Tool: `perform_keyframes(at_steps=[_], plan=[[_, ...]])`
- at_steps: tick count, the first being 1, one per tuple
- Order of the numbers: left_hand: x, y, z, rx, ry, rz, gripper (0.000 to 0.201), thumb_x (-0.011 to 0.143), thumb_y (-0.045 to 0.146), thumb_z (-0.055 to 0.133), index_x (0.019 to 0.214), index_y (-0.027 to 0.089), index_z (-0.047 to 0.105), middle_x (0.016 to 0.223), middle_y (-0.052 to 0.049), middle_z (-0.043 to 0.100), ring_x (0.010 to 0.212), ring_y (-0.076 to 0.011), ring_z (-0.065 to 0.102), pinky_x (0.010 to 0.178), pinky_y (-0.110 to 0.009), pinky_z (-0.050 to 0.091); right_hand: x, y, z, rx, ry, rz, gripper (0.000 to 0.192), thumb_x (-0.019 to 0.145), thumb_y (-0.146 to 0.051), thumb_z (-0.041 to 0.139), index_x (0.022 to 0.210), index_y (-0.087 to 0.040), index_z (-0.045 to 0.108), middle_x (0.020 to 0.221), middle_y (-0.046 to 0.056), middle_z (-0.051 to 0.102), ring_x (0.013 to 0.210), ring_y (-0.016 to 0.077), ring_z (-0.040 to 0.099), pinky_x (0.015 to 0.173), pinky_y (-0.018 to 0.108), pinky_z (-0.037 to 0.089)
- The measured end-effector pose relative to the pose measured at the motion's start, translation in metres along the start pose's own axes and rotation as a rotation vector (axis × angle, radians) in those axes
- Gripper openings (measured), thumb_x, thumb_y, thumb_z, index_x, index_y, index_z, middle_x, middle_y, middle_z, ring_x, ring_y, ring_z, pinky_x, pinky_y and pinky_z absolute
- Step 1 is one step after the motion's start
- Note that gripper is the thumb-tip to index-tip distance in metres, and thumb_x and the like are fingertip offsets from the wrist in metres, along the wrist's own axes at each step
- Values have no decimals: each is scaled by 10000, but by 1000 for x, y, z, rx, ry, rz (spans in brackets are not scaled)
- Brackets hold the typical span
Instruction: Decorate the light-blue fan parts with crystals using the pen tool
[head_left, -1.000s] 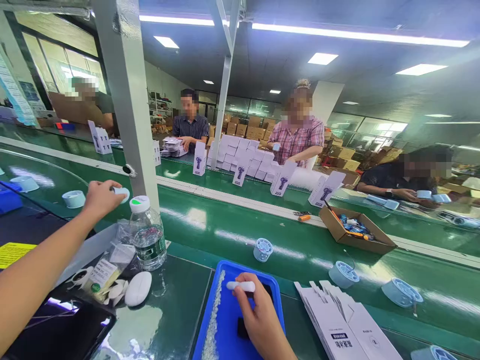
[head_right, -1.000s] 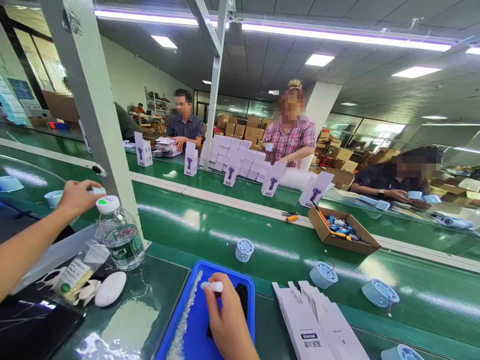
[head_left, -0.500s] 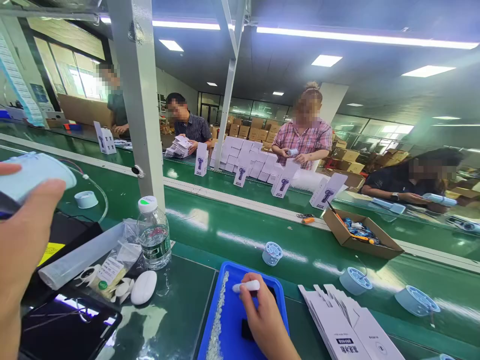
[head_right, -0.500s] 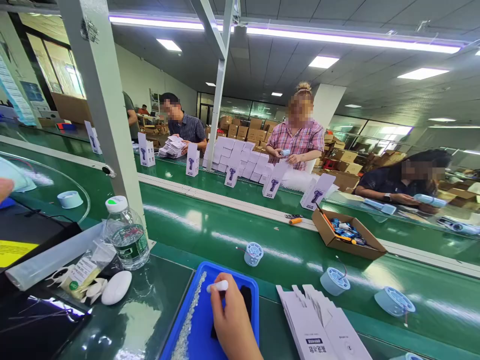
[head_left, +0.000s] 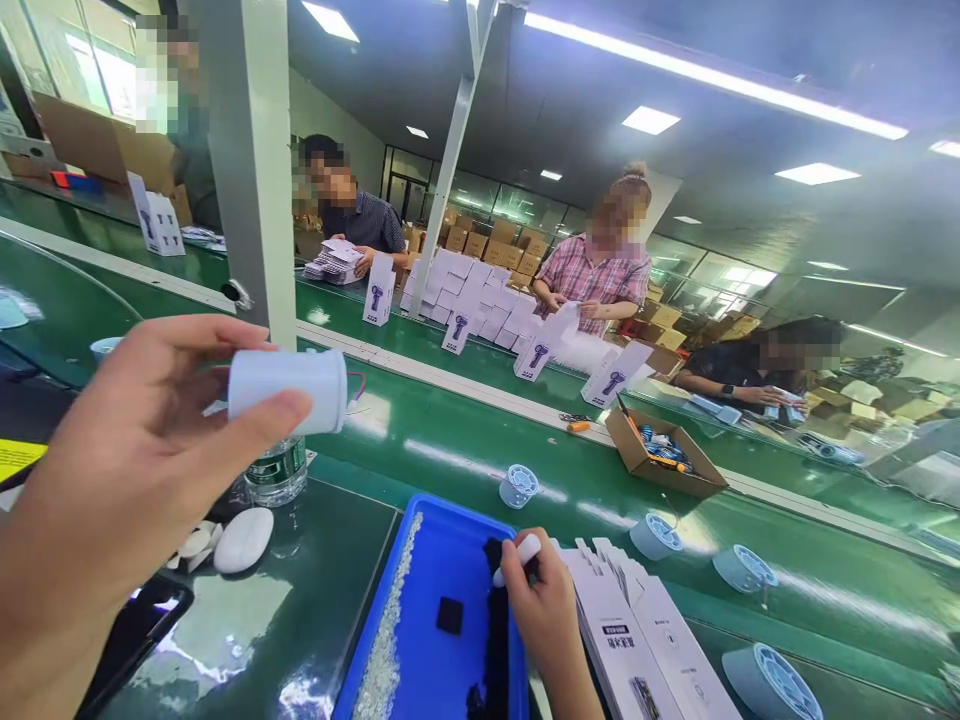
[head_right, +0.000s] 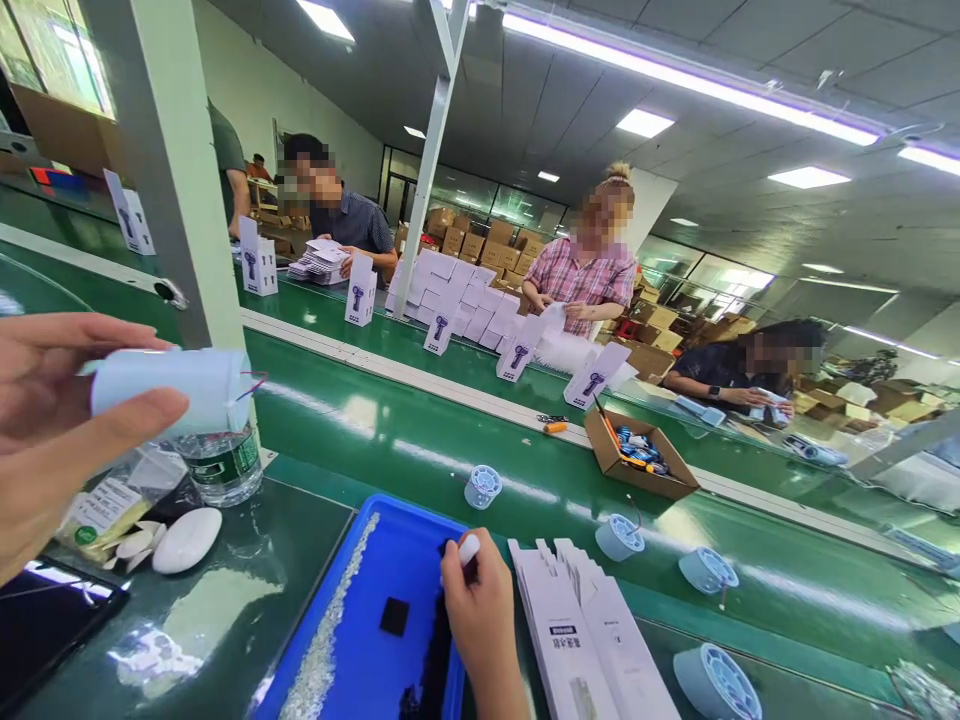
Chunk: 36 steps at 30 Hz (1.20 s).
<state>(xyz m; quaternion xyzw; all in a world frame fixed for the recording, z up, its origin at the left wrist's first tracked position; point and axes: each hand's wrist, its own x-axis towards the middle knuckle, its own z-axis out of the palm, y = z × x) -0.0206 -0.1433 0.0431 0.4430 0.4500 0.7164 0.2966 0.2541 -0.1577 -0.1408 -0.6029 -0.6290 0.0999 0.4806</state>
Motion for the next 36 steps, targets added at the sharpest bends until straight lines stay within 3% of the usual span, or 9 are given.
perform_keyframes(at_steps=[3, 6, 10, 14, 19, 25, 36], plan=[[8, -22, -3, 16, -98, -1, 499, 568, 340, 838, 967, 283, 543, 883, 42, 645, 781, -115, 629, 594, -143, 516, 1, 0, 1, -25, -6, 14, 266, 893, -356, 447, 664, -232, 393, 539, -67, 407, 475, 110, 389, 464, 210, 324], [11, -43, -7, -80, -191, -232, 393, 595, 385, 818, 853, 247, 556, 813, 24, 631, 734, -116, 620, 567, -145, 526, 1, -1, 0, -20, -16, 31, 264, 886, -357, 447, 660, -232, 390, 538, -68, 399, 473, 109, 380, 461, 212, 315], [6, -67, -9, -194, -296, -483, 236, 692, 340, 752, 820, 191, 620, 901, -29, 647, 795, -145, 618, 612, -193, 564, 1, -1, -1, 27, -49, 58, 267, 889, -361, 447, 663, -231, 392, 543, -64, 416, 479, 111, 400, 469, 213, 328], [-2, -84, -4, -361, -217, -683, 87, 756, 171, 669, 842, 169, 655, 887, -36, 664, 797, -160, 634, 634, -261, 595, 0, -1, -1, 68, -34, 82, 267, 896, -376, 455, 679, -227, 415, 547, -58, 449, 487, 115, 427, 478, 214, 347], [-11, -95, 4, -449, -130, -885, 121, 805, 75, 573, 855, 142, 661, 859, -59, 688, 742, -160, 661, 603, -276, 600, -1, -2, -3, 64, -41, 78, 271, 899, -373, 456, 675, -225, 419, 539, -59, 441, 484, 112, 407, 472, 213, 334], [-16, -105, 10, -446, -86, -956, 140, 831, 59, 528, 808, 116, 654, 830, -79, 687, 684, -150, 664, 588, -278, 602, 0, -5, -2, 59, -65, 68, 273, 892, -370, 452, 663, -229, 404, 534, -58, 435, 480, 112, 388, 463, 216, 321], [-21, -107, 14, -400, -185, -945, 139, 827, 89, 561, 871, 123, 688, 901, -86, 684, 759, -166, 655, 633, -285, 595, -2, 0, 1, 76, -55, 94, 279, 906, -395, 442, 685, -227, 421, 554, -51, 466, 494, 117, 418, 477, 220, 348]])
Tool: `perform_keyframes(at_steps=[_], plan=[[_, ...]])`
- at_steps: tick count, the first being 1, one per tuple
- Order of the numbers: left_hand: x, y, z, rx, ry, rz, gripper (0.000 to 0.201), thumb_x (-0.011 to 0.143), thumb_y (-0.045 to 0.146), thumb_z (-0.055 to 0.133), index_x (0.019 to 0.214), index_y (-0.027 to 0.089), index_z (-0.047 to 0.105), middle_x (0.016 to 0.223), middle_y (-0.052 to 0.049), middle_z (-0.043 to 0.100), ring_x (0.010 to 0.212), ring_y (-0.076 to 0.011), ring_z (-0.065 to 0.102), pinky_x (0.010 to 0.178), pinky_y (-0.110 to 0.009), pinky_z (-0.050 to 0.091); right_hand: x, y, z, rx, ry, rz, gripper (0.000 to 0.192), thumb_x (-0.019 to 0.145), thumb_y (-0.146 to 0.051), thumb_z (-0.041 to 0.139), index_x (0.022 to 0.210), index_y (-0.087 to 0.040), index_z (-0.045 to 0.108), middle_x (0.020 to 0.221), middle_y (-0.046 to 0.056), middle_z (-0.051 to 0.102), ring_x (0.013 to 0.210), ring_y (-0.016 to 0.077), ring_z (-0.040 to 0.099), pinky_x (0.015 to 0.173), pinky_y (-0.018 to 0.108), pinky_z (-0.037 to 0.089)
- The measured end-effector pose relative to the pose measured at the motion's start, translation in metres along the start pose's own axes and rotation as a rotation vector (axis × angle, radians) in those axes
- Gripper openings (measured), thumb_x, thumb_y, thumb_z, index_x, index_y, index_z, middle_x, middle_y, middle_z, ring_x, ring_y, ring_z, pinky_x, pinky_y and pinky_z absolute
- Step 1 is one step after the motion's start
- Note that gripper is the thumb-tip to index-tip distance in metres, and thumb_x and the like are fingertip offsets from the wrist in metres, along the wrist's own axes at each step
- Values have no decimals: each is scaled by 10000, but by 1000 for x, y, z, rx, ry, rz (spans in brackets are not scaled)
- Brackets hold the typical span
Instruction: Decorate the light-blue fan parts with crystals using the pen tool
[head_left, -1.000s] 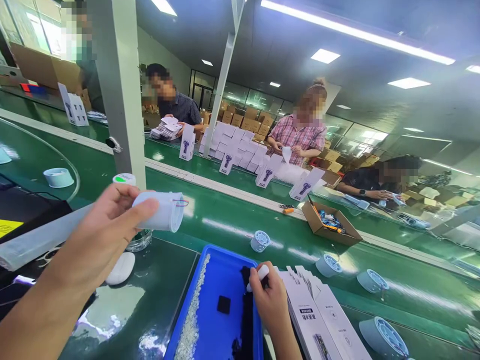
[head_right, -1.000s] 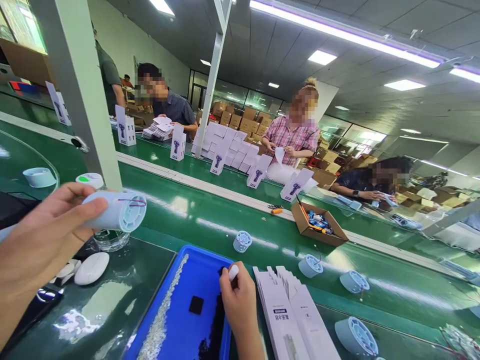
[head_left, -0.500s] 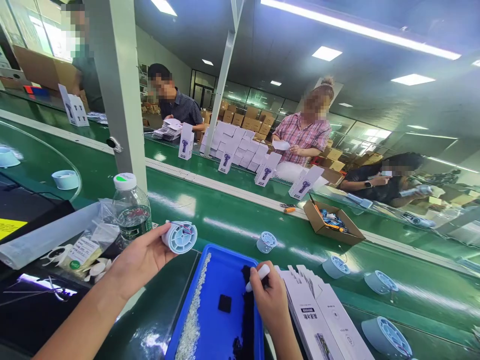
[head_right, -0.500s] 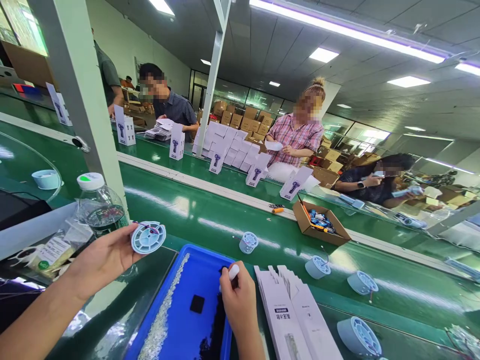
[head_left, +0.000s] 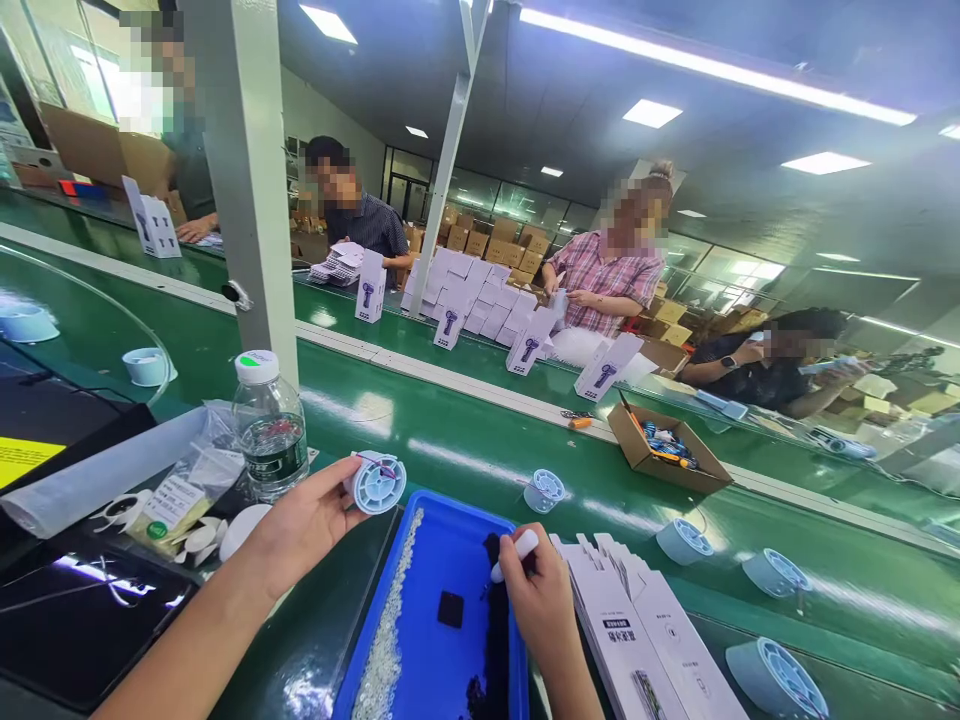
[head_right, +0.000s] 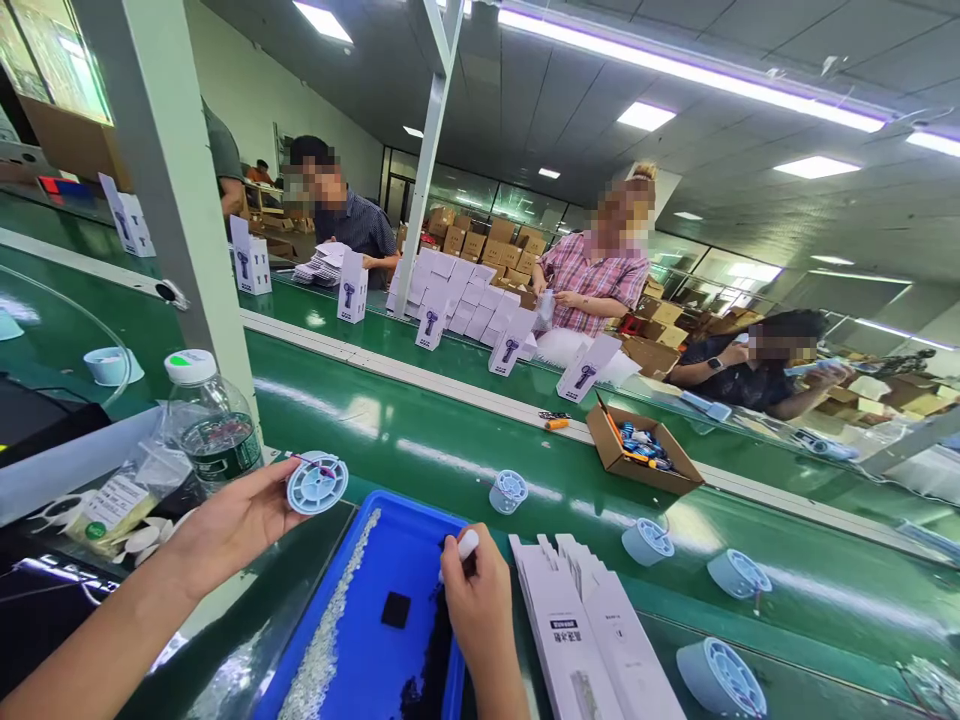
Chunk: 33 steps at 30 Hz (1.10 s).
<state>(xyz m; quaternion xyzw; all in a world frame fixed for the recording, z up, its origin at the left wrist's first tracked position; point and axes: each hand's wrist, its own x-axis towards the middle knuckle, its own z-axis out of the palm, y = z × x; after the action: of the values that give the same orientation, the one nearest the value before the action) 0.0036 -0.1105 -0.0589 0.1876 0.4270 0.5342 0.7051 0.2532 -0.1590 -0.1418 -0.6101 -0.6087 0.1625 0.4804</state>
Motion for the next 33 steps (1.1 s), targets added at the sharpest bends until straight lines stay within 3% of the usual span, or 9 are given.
perform_keyframes(at_steps=[3, 8, 15, 18, 21, 26, 33], plan=[[3, -5, -3, 21, -16, 20, 114, 821, 111, 578, 851, 126, 688, 884, -80, 671, 757, -162, 637, 645, -294, 582, -1, 0, 5, -6, -29, -24, 261, 910, -368, 434, 692, -224, 423, 567, -45, 470, 503, 116, 418, 482, 218, 351], [13, -18, -4, 43, -147, 76, 52, 768, 160, 661, 812, 138, 676, 823, -40, 643, 740, -131, 597, 675, -253, 537, -4, -11, 14, -46, -53, -166, 267, 905, -348, 444, 669, -225, 421, 573, -53, 422, 500, 113, 411, 492, 220, 353], [24, -40, 3, 144, -141, 86, 271, 622, 312, 791, 789, 142, 662, 803, -50, 658, 730, -157, 588, 691, -287, 502, -16, -17, 20, 214, -155, -139, 233, 875, -340, 546, 686, -206, 519, 616, -20, 526, 529, 122, 502, 506, 222, 437], [25, -49, 8, 172, -152, 100, 327, 621, 387, 786, 778, 137, 647, 782, -46, 644, 708, -147, 573, 678, -282, 489, -20, -14, 28, 478, -28, -41, 160, 862, -362, 587, 859, -202, 592, 864, 49, 620, 727, 177, 638, 627, 282, 548], [21, -53, 15, 185, -182, 105, 340, 615, 400, 792, 755, 136, 631, 760, -30, 619, 704, -132, 559, 691, -269, 481, -23, -17, 36, 668, 123, 59, 212, 852, -402, 607, 943, -213, 571, 1027, 77, 604, 845, 202, 670, 746, 337, 573], [12, -51, 27, 230, -204, 111, 342, 602, 403, 798, 735, 147, 615, 762, -24, 609, 719, -131, 553, 712, -260, 475, -22, -27, 41, 780, 229, 138, 293, 803, -458, 660, 923, -217, 544, 983, 64, 622, 772, 199, 685, 744, 355, 581], [8, -50, 36, 311, -217, 145, 370, 631, 454, 758, 710, 166, 541, 736, -11, 594, 714, -138, 552, 687, -257, 456, -20, -24, 43, 719, 271, 90, 306, 816, -500, 626, 886, -220, 524, 961, 81, 637, 762, 215, 691, 708, 345, 575]])
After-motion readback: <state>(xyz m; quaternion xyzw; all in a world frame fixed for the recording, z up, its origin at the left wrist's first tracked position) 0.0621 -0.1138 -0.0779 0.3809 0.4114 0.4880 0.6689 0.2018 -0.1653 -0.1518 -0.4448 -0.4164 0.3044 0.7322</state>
